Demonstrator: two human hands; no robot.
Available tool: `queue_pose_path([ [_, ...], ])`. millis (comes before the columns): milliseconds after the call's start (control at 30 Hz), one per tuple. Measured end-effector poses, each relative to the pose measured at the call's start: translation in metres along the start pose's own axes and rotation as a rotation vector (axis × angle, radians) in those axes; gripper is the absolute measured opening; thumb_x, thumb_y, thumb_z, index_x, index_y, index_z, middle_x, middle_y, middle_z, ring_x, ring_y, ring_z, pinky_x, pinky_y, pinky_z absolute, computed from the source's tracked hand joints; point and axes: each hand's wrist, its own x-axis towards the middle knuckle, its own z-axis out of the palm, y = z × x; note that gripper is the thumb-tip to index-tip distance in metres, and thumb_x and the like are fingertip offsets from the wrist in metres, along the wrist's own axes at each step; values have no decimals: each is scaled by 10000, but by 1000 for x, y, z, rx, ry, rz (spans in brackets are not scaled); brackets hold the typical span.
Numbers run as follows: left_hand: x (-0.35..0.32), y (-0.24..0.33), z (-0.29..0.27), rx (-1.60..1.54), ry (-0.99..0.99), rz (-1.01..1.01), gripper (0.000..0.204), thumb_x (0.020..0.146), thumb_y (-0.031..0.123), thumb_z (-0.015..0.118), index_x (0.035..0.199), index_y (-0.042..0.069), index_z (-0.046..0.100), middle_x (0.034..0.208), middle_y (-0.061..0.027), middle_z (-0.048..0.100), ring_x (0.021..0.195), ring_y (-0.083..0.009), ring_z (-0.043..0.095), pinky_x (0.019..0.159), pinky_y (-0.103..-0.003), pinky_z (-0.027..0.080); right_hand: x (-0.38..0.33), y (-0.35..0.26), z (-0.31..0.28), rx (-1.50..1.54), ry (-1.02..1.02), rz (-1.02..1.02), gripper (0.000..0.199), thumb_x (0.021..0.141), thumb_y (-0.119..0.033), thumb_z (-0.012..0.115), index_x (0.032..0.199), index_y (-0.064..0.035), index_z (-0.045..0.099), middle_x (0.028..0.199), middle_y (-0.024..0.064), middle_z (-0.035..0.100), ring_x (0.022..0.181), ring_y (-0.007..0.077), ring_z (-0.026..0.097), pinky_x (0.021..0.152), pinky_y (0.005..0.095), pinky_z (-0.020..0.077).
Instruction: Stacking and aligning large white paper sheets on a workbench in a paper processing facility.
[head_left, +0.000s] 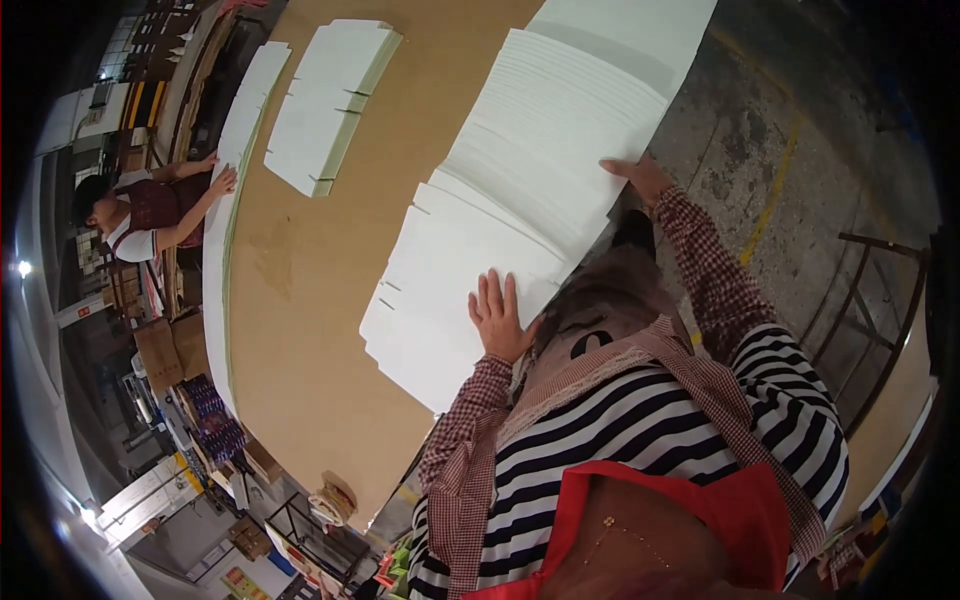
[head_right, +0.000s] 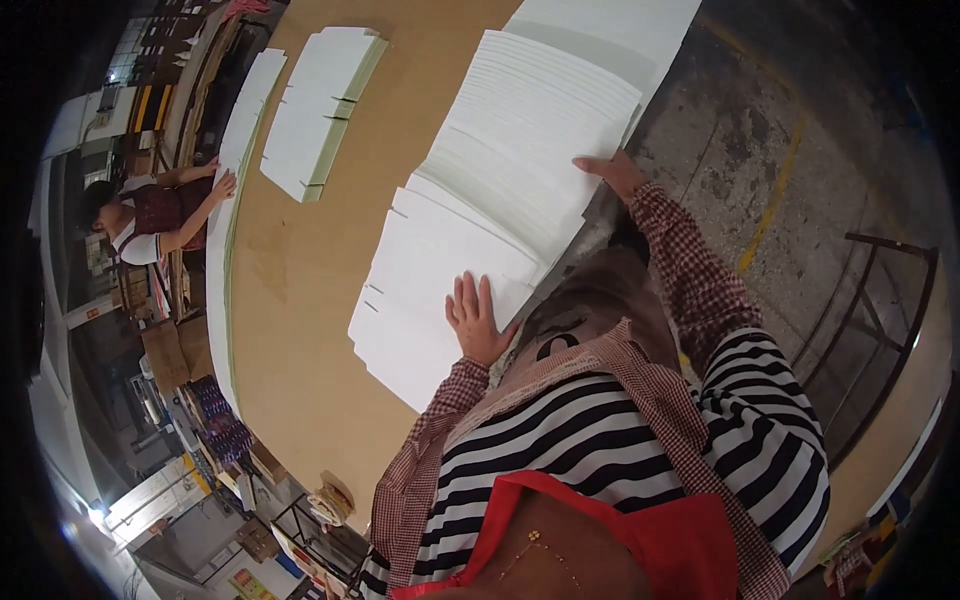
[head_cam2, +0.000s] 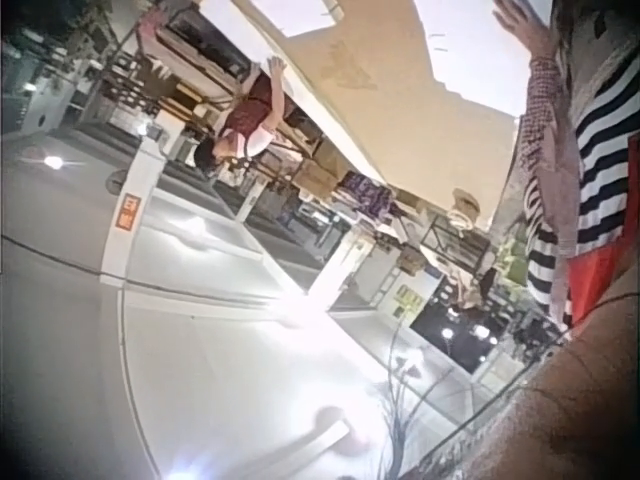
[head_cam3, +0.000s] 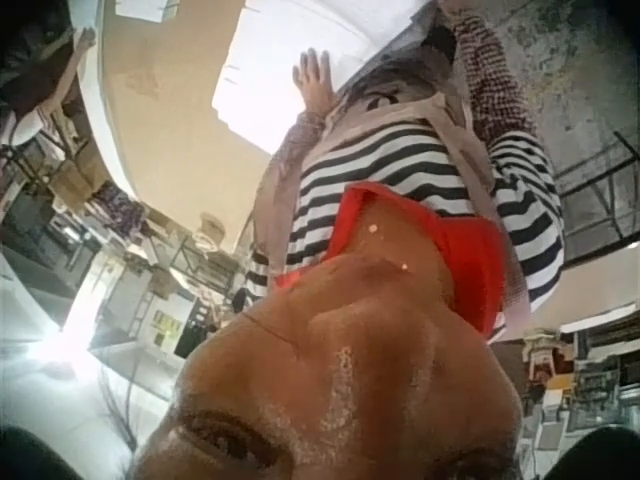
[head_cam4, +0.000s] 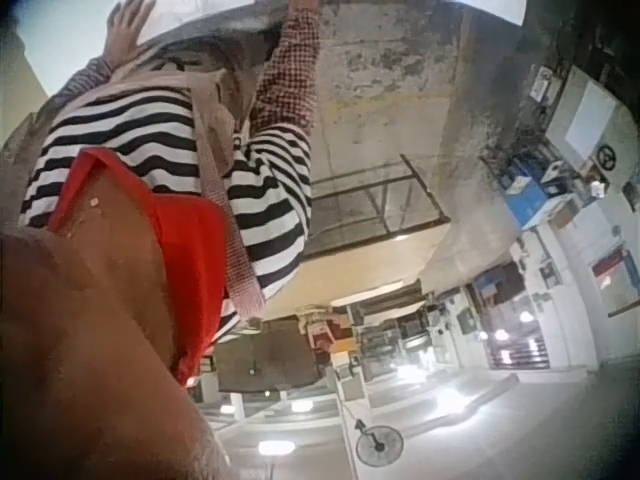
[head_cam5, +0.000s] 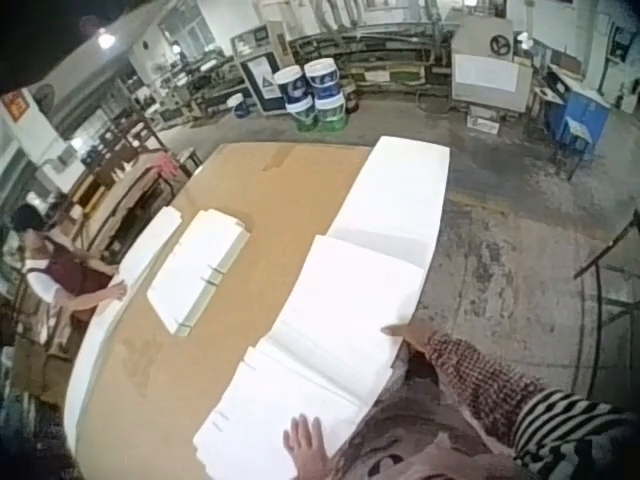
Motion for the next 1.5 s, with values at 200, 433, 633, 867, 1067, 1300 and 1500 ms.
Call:
queue_pose_path([
  [200, -5, -2, 6, -16, 27, -20, 905, 681, 429, 693, 1381, 71, 245, 1448, -193, 153, 1347, -344, 119, 1052, -518, 79, -17, 26, 18, -428, 90, -430, 387, 779, -229, 673, 1059, 14, 562, 1015, 128, 594, 900, 213, 571, 777, 319, 458],
  [433, -6, -2, 5, 8, -6, -25, 890, 686, 409, 689, 1379, 69, 247, 1445, -194, 161, 1346, -345, 120, 1054, -518, 76, -10, 12, 16, -30, 223, -154, 308, 800, -221, 652, 958, 37, 594, 851, 83, 635, 777, 144, 587, 674, 293, 469],
  [633, -8, -2, 5, -15, -22, -21, 858, 724, 391, 654, 1378, 40, 223, 1435, -229, 150, 1336, -376, 119, 1046, -526, 76, -30, 23, 35, -422, 146, -710, 309, 799, -215, 651, 950, 49, 595, 841, 83, 639, 794, 136, 586, 685, 290, 470],
  [867, -9, -3, 8, 18, -39, -24, 869, 721, 399, 657, 1379, 38, 218, 1436, -232, 142, 1338, -378, 108, 1049, -525, 69, -16, 11, 26, -45, 124, -285, 399, 815, -240, 631, 1059, 61, 538, 922, 99, 618, 792, 168, 591, 727, 298, 466],
  [1067, -15, -3, 7, -6, -3, -36, 859, 729, 410, 646, 1374, 30, 226, 1443, -219, 140, 1346, -368, 88, 1058, -522, 42, -37, 29, 42, -313, 199, -562, 282, 814, -219, 621, 923, 41, 599, 789, 76, 626, 776, 132, 576, 694, 301, 456],
  [1300, -16, -5, 8, 5, -18, -20, 847, 741, 405, 628, 1376, 21, 219, 1435, -245, 140, 1340, -390, 95, 1052, -533, 50, -36, 7, 38, -29, 115, -388, 277, 828, -192, 600, 941, 60, 575, 820, 70, 618, 775, 131, 563, 697, 307, 458],
  [1500, -23, -10, 6, 7, -52, 2, 853, 749, 380, 621, 1375, -8, 191, 1429, -273, 117, 1333, -415, 77, 1045, -537, 54, -35, 19, 35, -126, 158, -409, 319, 801, -187, 625, 991, 62, 564, 877, 97, 622, 809, 165, 570, 729, 318, 456],
])
